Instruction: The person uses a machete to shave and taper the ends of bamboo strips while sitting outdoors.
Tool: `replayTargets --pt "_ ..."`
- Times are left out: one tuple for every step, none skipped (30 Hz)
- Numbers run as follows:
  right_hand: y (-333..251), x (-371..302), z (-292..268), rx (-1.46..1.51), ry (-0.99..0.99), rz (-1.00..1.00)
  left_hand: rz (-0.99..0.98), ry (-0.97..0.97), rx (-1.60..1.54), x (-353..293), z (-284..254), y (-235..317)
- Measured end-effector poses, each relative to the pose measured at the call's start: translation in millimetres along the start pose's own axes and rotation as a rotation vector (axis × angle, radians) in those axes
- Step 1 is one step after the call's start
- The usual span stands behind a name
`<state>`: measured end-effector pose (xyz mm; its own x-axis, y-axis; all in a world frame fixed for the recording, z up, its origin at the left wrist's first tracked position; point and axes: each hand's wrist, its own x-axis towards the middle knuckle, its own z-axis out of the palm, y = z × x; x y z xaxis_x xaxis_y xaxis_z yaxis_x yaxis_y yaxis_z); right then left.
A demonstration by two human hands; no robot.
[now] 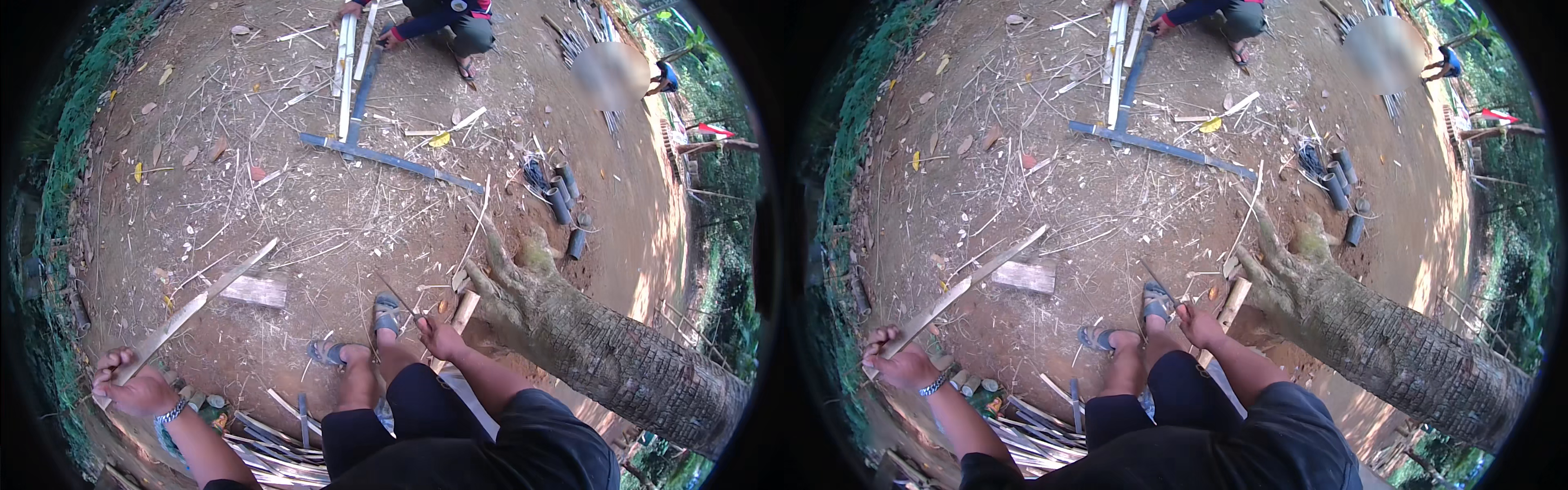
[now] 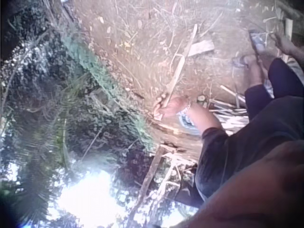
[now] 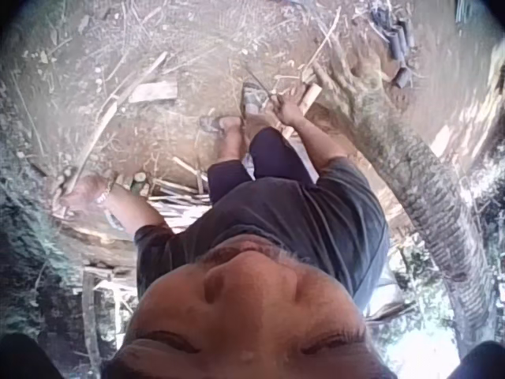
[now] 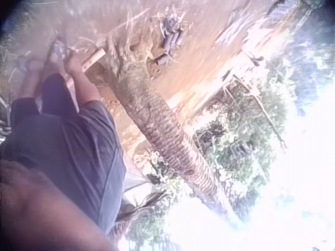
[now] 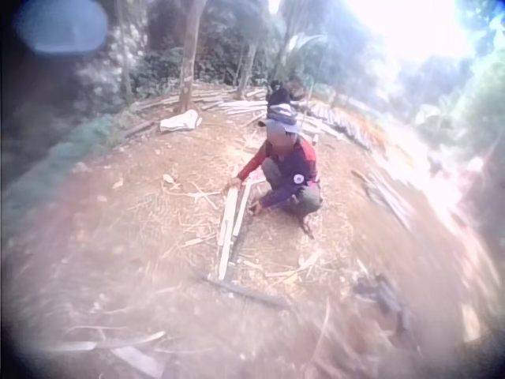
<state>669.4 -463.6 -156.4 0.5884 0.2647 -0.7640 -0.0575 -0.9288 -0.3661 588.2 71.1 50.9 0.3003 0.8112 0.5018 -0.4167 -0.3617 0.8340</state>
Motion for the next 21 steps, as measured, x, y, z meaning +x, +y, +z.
replayTargets --pt "15 -2 10 -0.015 -0.032 0.046 -0.034 -0.129 -0.082 7 -17 -7" --pt "29 0 18 -0.002 -0.054 0.082 -0.058 -0.248 -0.167 12 -22 -10" --pt "44 0 26 0.011 -0.074 0.123 -0.030 -0.072 0.048 6 7 -7" --pt "59 2 34 0.026 -0.095 0.163 -0.028 -0.017 0.079 5 19 -7" --pt "74 2 39 0.019 -0.128 0.224 -0.025 0.031 0.111 4 31 -5" --pt "91 3 43 0.041 -0.098 0.293 -0.015 0.086 0.136 4 44 -6" --pt "108 -1 47 0.063 -0.070 0.360 -0.023 0.060 0.145 6 42 -11" --pt "123 -3 49 0.081 -0.042 0.420 -0.049 0.065 0.166 10 44 -13" --pt "138 -6 51 0.072 -0.041 0.444 -0.079 0.067 0.191 13 46 -15" --pt "155 -8 50 0.112 -0.036 0.490 -0.109 0.070 0.218 14 51 -15" --pt "160 -7 42 0.143 -0.039 0.527 -0.095 0.116 0.270 11 64 -12" --pt "167 -6 34 0.170 -0.046 0.564 -0.082 0.164 0.324 9 83 -11" --pt "181 -4 38 0.149 -0.027 0.543 -0.071 0.205 0.387 10 93 -11" --pt "194 -2 40 0.124 -0.012 0.521 -0.115 0.090 0.307 18 81 -21" --pt "202 0 43 0.087 0.036 0.491 -0.156 -0.029 0.249 27 68 -22" --pt "208 6 46 0.037 0.084 0.459 -0.127 0.038 0.307 27 74 -24" --pt "199 12 39 0.079 0.058 0.497 -0.103 0.114 0.354 21 91 -20" --pt "175 14 23 0.089 0.071 0.465 -0.052 0.101 0.329 27 85 -15" --pt "167 21 21 0.064 0.049 0.441 -0.061 0.013 0.332 28 80 -14" --pt "166 26 25 0.045 0.032 0.415 -0.137 -0.178 0.086 51 44 -20" --pt "170 36 35 0.049 0.087 0.354 -0.161 -0.127 -0.004 47 50 -18"
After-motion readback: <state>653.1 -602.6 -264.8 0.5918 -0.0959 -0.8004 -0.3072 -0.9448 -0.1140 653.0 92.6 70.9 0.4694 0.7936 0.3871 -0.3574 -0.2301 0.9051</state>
